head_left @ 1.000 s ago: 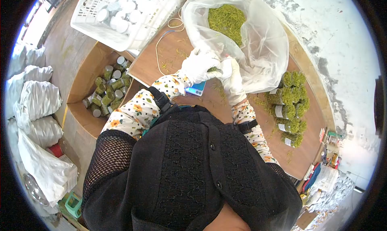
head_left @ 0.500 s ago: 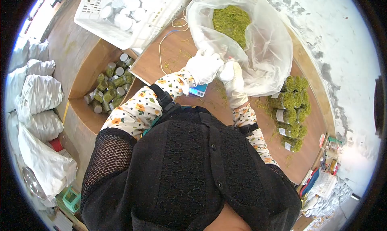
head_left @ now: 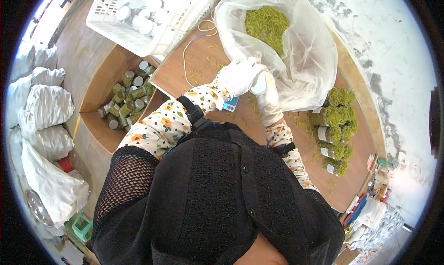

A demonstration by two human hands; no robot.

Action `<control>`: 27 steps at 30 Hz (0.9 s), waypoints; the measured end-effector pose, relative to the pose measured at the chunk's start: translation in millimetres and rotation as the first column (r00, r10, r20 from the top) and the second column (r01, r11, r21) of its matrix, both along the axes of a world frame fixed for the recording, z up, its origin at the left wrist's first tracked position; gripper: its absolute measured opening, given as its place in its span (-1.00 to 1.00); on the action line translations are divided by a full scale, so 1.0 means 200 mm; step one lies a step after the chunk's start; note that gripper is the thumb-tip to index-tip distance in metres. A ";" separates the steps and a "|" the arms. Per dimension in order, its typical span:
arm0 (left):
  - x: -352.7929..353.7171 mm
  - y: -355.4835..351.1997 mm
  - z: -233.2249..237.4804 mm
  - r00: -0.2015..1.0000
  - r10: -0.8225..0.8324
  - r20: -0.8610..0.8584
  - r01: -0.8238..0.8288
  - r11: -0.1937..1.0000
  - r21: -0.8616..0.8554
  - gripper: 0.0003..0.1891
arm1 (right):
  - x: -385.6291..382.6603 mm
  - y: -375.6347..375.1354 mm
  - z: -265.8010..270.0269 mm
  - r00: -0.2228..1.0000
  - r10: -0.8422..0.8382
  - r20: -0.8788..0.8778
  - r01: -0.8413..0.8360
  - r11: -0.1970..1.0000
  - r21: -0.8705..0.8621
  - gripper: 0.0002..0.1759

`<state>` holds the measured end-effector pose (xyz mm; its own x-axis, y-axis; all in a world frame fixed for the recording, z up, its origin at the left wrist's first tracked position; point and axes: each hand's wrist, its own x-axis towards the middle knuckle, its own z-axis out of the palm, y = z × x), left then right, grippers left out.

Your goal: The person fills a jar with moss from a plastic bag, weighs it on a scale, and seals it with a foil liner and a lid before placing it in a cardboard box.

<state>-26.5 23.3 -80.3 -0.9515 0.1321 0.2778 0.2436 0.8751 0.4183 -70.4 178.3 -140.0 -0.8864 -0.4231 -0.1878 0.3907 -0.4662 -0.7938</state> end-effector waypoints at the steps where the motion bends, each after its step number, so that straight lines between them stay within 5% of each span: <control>1: 0.01 0.00 -0.01 0.999 0.004 -0.046 -0.004 1.000 0.011 -0.51 | 0.00 0.01 -0.01 0.999 0.033 -0.029 -0.033 0.999 0.008 -0.56; 7: 0.01 0.01 -0.01 0.993 -0.059 -0.104 0.044 0.990 -0.136 -0.36 | -0.03 0.05 -0.03 0.970 0.214 -0.117 -0.217 0.976 -0.014 -0.57; 10: 0.01 0.00 0.04 0.998 -0.049 0.041 0.054 0.990 -0.131 -0.40 | -0.04 0.04 -0.07 0.986 0.129 -0.105 -0.130 0.991 -0.004 -0.55; 11: 0.00 -0.01 0.03 0.994 -0.101 0.037 0.091 0.972 0.218 -0.43 | -0.04 0.03 -0.08 0.996 0.063 -0.063 -0.063 0.998 0.006 -0.54; 13: -0.05 -0.05 0.03 0.981 -0.191 -0.013 0.126 0.592 0.796 -0.49 | -0.03 0.02 -0.04 1.000 -0.014 -0.004 0.014 1.000 0.000 -0.50; 14: -0.06 -0.09 0.02 0.968 -0.252 -0.008 0.107 0.379 0.919 -0.36 | -0.02 0.03 -0.01 1.000 -0.024 0.015 0.024 1.000 -0.015 -0.46; 17: -0.05 -0.25 0.21 0.970 -0.135 0.202 -0.201 0.021 0.979 -0.30 | -0.02 0.06 0.06 0.999 0.038 -0.008 -0.038 0.998 -0.041 -0.41; 20: 0.02 -0.40 -0.02 0.997 -0.071 0.024 -0.025 -0.022 0.999 -0.19 | -0.07 0.07 0.06 0.989 0.134 -0.064 -0.128 0.988 0.085 -0.43; 21: 0.08 -0.43 -0.03 0.991 -0.114 0.071 -0.047 0.201 0.979 -0.12 | -0.09 0.06 0.06 0.983 0.164 -0.079 -0.151 0.977 0.150 -0.44; 23: 0.23 -0.45 -0.05 0.968 -0.163 0.193 -0.056 0.606 0.793 0.04 | -0.13 0.01 0.09 0.852 0.319 -0.416 -0.007 0.801 0.599 -0.36; 25: 0.25 -0.45 -0.22 0.955 -0.097 0.279 -0.028 0.910 0.414 0.33 | -0.11 -0.07 0.22 0.604 0.529 -0.596 0.234 0.597 0.767 -0.32; 27: 0.26 -0.35 -0.22 0.927 -0.055 0.372 -0.116 0.899 0.422 0.31 | -0.07 -0.15 0.37 0.304 0.691 -0.656 0.439 0.510 0.740 -0.32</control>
